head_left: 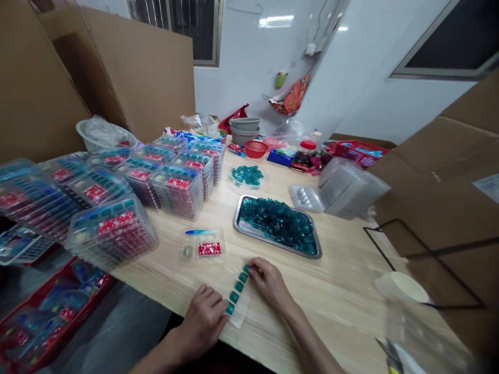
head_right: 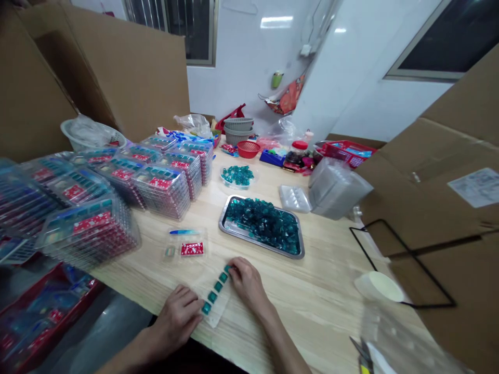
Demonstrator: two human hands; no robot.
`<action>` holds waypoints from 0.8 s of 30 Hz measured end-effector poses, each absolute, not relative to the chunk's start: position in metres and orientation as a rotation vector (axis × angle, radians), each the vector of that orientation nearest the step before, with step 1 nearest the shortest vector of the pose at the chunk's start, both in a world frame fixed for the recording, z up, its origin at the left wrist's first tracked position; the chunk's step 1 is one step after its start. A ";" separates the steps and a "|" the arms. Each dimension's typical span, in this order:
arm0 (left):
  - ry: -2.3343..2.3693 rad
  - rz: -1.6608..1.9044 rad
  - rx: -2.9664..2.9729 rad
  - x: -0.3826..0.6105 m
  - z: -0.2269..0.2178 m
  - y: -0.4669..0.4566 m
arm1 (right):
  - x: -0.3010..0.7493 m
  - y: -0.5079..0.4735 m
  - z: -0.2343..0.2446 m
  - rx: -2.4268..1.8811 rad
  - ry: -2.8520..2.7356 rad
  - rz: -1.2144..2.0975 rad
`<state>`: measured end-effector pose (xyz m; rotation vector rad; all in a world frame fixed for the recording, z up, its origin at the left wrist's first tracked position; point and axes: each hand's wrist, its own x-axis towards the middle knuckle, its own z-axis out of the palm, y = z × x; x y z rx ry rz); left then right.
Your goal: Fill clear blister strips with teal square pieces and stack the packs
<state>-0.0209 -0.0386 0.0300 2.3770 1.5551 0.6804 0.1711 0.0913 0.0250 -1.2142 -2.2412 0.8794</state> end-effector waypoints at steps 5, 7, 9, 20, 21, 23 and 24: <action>1.499 0.656 2.403 -0.007 0.013 -0.028 | 0.170 0.092 0.025 -1.221 -2.221 0.875; 1.477 0.628 2.436 -0.006 0.009 -0.028 | 0.170 0.091 0.025 -1.222 -2.215 0.874; 1.462 0.618 2.489 -0.006 0.008 -0.030 | 0.170 0.091 0.025 -1.221 -2.211 0.874; 1.627 0.629 2.519 -0.023 0.008 -0.042 | 0.175 0.073 0.025 -1.222 -2.270 0.877; 1.632 0.602 2.523 -0.027 0.010 -0.041 | 0.175 0.070 0.025 -1.229 -2.279 0.876; 1.627 0.563 2.526 -0.036 0.015 -0.041 | 0.173 0.065 0.028 -1.237 -2.303 0.885; 1.614 0.554 2.514 -0.042 0.020 -0.041 | 0.172 0.061 0.030 -1.228 -2.319 0.892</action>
